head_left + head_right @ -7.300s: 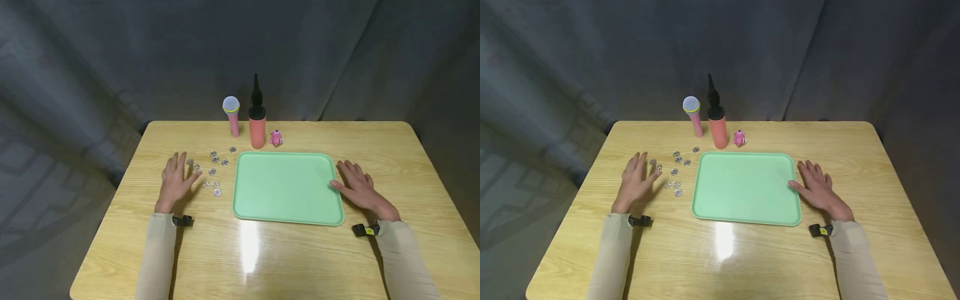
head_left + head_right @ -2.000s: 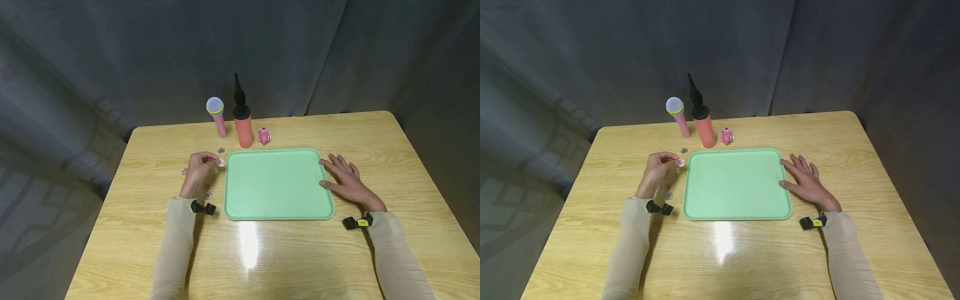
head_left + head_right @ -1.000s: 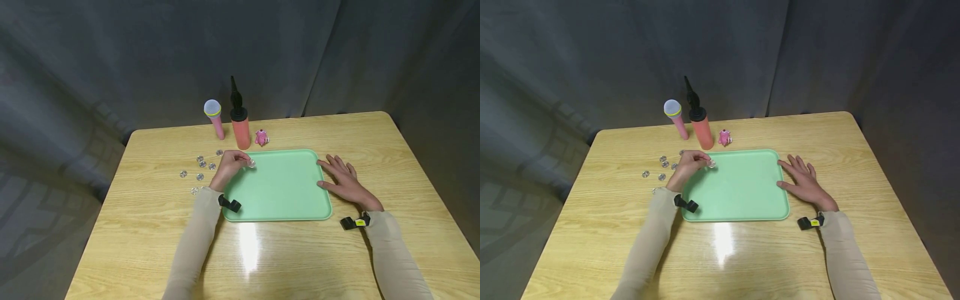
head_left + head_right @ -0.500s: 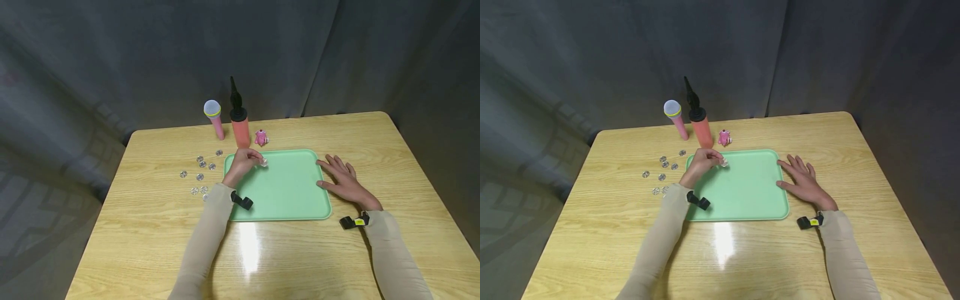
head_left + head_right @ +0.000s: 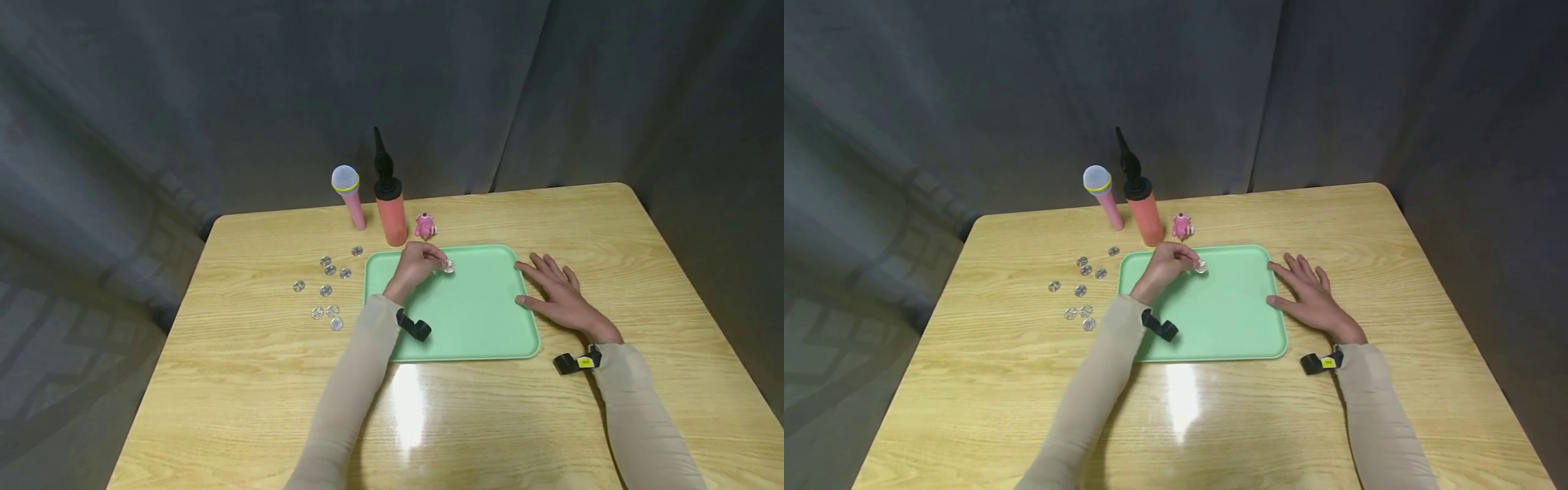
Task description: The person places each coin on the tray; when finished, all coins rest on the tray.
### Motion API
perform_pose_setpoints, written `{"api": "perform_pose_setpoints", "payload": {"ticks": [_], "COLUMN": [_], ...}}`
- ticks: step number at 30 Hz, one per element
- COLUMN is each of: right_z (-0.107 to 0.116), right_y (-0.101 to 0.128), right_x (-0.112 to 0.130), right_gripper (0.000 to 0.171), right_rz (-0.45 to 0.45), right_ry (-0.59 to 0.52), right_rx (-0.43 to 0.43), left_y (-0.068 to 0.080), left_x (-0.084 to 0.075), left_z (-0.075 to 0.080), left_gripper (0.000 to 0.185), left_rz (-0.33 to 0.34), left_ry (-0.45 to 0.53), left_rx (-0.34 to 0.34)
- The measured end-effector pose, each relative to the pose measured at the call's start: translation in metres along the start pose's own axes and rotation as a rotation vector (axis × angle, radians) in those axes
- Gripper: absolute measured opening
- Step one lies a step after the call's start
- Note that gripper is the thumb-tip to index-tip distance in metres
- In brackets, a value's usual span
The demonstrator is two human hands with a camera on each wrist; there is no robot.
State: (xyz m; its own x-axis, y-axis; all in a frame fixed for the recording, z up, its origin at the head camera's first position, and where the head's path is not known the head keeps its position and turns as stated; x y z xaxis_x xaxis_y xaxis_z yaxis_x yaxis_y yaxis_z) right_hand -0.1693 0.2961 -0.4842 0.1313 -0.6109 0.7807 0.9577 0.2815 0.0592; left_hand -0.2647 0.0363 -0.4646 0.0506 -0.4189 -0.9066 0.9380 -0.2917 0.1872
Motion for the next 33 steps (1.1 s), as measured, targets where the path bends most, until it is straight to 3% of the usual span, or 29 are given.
{"api": "perform_pose_setpoints", "payload": {"ticks": [11,17,33], "right_z": [0.0,-0.002,-0.001], "right_y": [0.0,0.0,0.0], "right_x": [0.0,0.0,-0.003], "right_gripper": [0.071,0.072,0.071], "right_rz": [-0.002,-0.006,-0.02], "right_ry": [-0.002,0.008,0.011], "right_rx": [-0.003,-0.003,0.003], "left_y": [-0.009,-0.011,-0.018], "left_x": [-0.008,-0.011,-0.026], "left_z": [-0.023,-0.035,-0.066], "left_gripper": [0.002,0.004,0.009], "left_rz": [-0.05,-0.03,0.0], "left_ry": [-0.084,-0.099,-0.303], "left_rx": [-0.009,-0.021,-0.108]}}
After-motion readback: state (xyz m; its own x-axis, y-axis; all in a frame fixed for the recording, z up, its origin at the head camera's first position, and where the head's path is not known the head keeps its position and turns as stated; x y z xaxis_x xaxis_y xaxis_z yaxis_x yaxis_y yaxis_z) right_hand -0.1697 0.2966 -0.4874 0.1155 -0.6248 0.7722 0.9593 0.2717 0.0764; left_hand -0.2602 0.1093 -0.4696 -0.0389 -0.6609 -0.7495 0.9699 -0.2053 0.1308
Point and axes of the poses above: each hand's wrist, its own y-axis away from the middle knuckle, its own z-axis out of the back of the hand, x = y × z, the point moved 7 cm from there along -y, towards the middle knuckle, and after that the axes turned 8 degrees about -y, right-handed, at the moved point
